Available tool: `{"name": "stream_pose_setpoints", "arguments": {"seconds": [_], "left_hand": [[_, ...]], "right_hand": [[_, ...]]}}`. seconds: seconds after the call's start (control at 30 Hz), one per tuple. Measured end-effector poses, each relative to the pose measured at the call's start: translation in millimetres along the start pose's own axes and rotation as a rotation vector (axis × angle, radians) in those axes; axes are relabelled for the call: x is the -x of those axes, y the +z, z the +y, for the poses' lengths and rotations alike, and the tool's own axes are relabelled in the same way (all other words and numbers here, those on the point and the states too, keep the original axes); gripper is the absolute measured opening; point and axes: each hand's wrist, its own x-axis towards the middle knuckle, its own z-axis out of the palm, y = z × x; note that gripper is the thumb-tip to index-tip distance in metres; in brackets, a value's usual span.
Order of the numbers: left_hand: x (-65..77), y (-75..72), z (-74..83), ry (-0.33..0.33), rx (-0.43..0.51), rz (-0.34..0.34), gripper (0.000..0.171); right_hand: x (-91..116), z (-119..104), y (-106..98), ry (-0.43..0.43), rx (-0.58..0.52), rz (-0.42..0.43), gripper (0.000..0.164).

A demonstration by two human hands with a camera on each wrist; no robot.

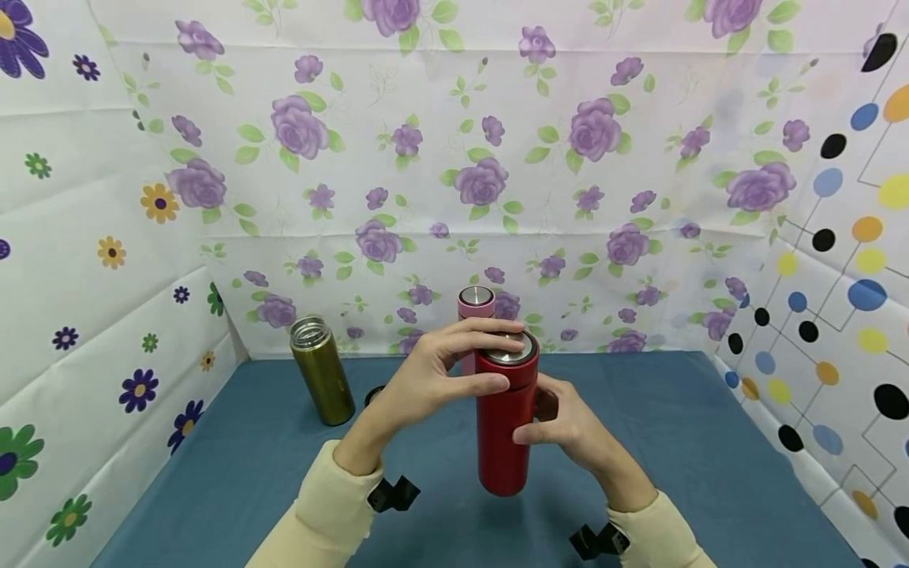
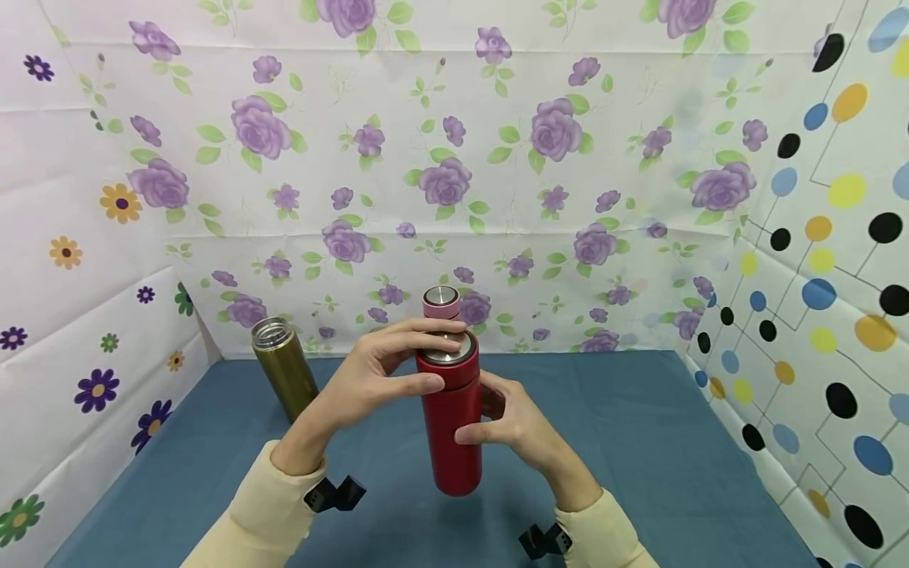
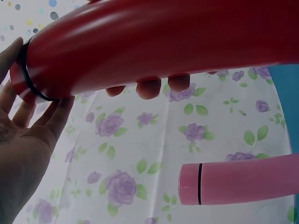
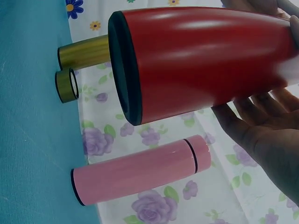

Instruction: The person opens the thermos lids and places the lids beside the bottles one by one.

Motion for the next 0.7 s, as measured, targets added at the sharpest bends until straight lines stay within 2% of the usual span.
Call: {"name": "stream_pose_setpoints", "arguments": {"seconds": [0.23, 0.5, 0.6, 0.7], "left_hand": [[-1.2, 4.7, 1.5, 0.003, -0.031, 0.063, 0.039], [-2.0, 14.0, 3.3, -0.007, -0.162, 0.176, 0.037], [-3.0, 14.1, 3.2, -0.016, -0.174, 0.167, 0.038], [-4.1, 11.7, 3.4, -0.022, -0.170, 0.128, 0.039]], "right_hand": [[0, -1, 0, -0.002, 0.014, 0.014, 0.057], [-1, -2, 2, 0.020, 0.094, 0.086, 0.059], [-1, -2, 2, 0.012, 0.112, 0.089, 0.060], [0, -1, 1, -0.001, 0.105, 0.079, 0.059]]}}
